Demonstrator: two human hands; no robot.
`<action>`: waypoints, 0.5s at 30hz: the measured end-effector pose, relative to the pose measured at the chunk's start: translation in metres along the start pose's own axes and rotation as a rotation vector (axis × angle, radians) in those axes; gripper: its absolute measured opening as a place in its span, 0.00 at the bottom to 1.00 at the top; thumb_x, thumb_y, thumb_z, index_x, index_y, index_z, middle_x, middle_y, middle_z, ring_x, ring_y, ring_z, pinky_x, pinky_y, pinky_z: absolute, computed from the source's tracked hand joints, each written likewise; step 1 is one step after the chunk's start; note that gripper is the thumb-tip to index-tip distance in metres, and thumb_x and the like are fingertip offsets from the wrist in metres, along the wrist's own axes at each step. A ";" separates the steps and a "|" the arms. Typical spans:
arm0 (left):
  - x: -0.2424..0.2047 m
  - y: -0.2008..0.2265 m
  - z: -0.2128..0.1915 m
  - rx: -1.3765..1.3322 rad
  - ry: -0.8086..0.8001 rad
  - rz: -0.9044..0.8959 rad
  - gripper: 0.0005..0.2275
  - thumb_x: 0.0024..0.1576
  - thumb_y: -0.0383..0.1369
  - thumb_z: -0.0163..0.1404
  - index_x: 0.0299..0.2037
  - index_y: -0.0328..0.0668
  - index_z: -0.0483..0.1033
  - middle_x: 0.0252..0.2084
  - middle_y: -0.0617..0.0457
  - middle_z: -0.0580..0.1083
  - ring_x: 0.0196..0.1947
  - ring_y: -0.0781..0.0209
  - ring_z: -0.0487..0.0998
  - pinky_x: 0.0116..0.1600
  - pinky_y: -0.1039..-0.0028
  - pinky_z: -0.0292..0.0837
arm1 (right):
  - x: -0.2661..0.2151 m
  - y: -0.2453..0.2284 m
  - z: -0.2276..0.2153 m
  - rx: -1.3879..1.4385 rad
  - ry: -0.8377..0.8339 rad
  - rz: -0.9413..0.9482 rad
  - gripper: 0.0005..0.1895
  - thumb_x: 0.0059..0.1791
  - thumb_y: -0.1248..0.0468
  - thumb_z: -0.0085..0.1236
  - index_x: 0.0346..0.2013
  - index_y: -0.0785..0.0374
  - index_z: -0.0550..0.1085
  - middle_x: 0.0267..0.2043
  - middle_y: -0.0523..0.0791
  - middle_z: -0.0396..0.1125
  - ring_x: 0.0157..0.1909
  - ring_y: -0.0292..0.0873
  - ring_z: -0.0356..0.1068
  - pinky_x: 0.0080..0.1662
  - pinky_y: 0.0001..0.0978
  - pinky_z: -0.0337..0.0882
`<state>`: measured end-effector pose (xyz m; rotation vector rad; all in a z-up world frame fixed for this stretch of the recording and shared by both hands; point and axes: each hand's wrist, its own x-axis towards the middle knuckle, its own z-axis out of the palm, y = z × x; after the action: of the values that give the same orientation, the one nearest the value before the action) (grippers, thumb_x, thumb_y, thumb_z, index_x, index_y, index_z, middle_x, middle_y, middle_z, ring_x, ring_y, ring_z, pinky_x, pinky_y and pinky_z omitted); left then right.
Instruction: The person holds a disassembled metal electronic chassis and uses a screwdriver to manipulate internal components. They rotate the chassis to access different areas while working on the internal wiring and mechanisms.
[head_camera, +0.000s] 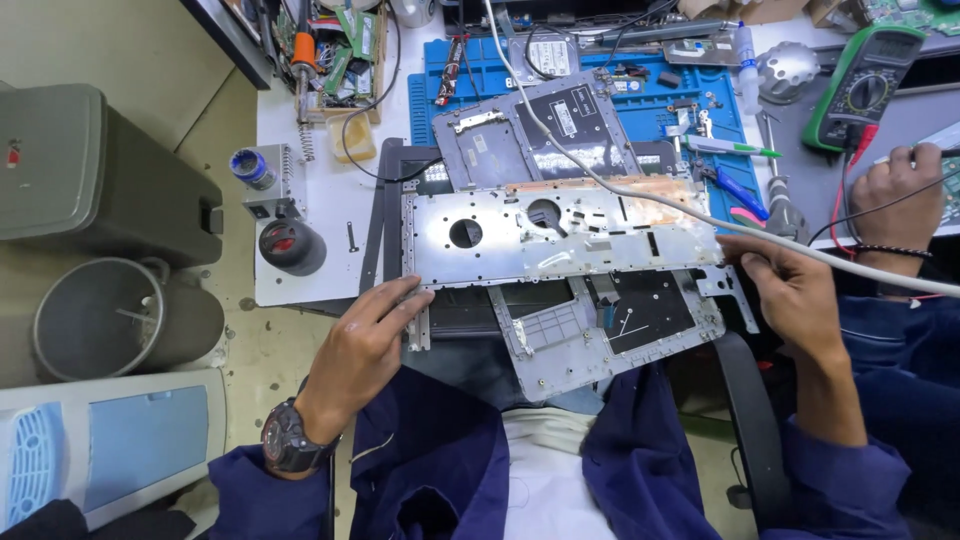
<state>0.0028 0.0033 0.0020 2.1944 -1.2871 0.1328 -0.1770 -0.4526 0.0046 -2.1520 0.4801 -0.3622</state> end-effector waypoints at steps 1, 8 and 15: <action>0.002 0.001 -0.002 0.002 0.047 0.023 0.19 0.57 0.12 0.46 0.58 0.31 0.75 0.59 0.38 0.74 0.58 0.38 0.75 0.63 0.54 0.75 | 0.000 0.007 -0.001 0.085 0.014 0.022 0.15 0.58 0.77 0.44 0.55 0.68 0.77 0.46 0.51 0.73 0.51 0.43 0.72 0.61 0.30 0.70; 0.035 0.003 -0.034 -0.159 0.404 0.020 0.22 0.49 0.09 0.40 0.48 0.35 0.81 0.51 0.42 0.80 0.51 0.48 0.83 0.58 0.63 0.80 | 0.015 -0.042 -0.018 0.228 0.059 -0.024 0.16 0.53 0.74 0.57 0.57 0.67 0.76 0.44 0.46 0.72 0.37 0.30 0.61 0.36 0.14 0.57; 0.064 0.054 -0.094 -0.043 0.542 0.094 0.07 0.60 0.14 0.55 0.43 0.33 0.81 0.40 0.46 0.81 0.38 0.51 0.80 0.46 0.66 0.76 | 0.023 -0.037 -0.044 0.115 0.308 -0.382 0.07 0.58 0.70 0.68 0.48 0.67 0.76 0.44 0.46 0.59 0.52 0.43 0.56 0.50 0.28 0.57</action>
<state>0.0110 -0.0149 0.1263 1.8763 -1.0650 0.6791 -0.1674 -0.4740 0.0616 -2.0781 0.2054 -0.9216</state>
